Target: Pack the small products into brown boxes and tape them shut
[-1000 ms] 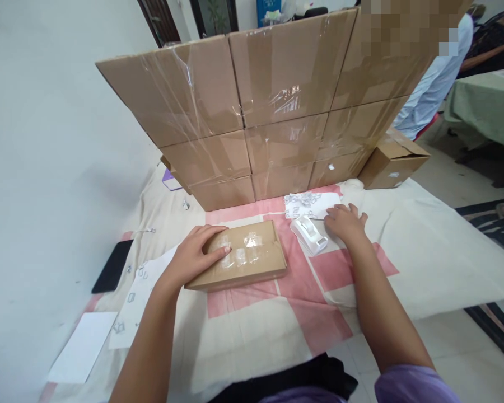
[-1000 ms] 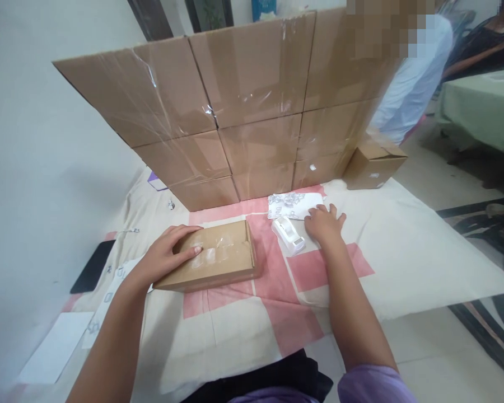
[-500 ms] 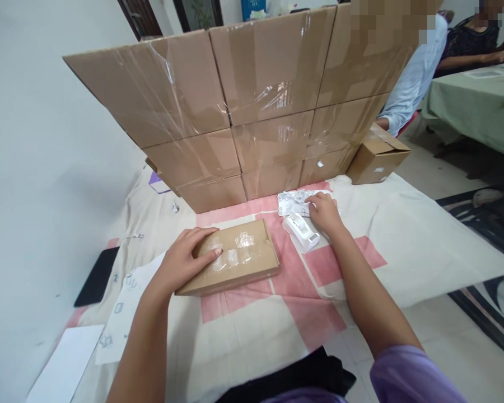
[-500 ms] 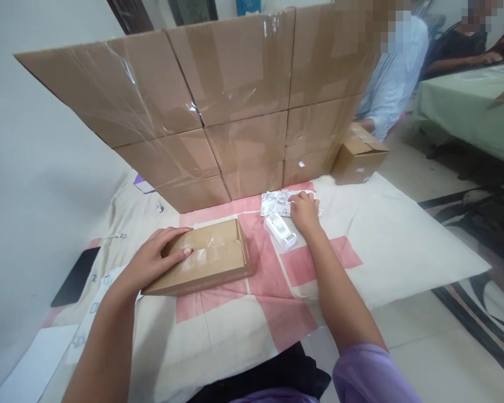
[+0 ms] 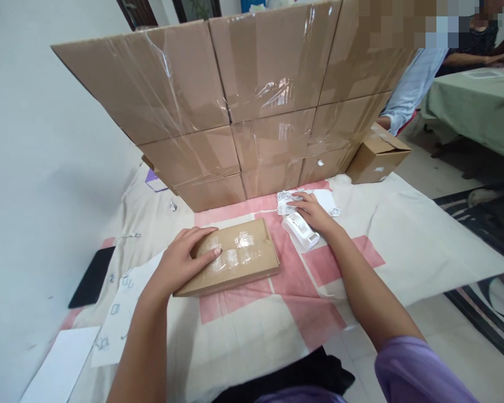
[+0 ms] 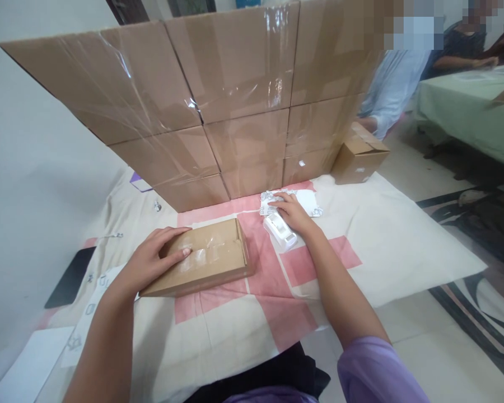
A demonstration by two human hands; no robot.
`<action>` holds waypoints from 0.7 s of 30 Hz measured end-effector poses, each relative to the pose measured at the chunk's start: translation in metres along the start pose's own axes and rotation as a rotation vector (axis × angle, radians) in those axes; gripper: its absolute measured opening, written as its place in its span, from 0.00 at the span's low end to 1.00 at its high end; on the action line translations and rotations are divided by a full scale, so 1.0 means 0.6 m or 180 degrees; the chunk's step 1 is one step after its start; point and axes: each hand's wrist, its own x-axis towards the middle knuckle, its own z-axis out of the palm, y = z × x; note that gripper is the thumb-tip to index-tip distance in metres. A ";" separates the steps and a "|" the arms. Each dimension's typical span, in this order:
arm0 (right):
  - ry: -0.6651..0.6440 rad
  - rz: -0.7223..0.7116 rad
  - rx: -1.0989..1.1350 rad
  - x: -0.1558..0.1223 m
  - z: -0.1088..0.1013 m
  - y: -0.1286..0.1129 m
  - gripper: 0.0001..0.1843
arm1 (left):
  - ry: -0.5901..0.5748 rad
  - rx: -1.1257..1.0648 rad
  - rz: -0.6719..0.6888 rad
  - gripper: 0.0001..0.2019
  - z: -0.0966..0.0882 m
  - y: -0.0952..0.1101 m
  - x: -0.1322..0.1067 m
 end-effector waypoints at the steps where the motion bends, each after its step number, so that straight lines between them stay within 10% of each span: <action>1: -0.0016 0.0019 -0.0083 -0.001 -0.002 -0.001 0.18 | 0.0013 0.0004 0.0004 0.24 0.000 0.000 0.000; 21: -0.0470 0.0204 -0.0010 -0.007 0.012 0.025 0.19 | 0.0051 -0.0054 0.0081 0.24 0.004 0.002 0.000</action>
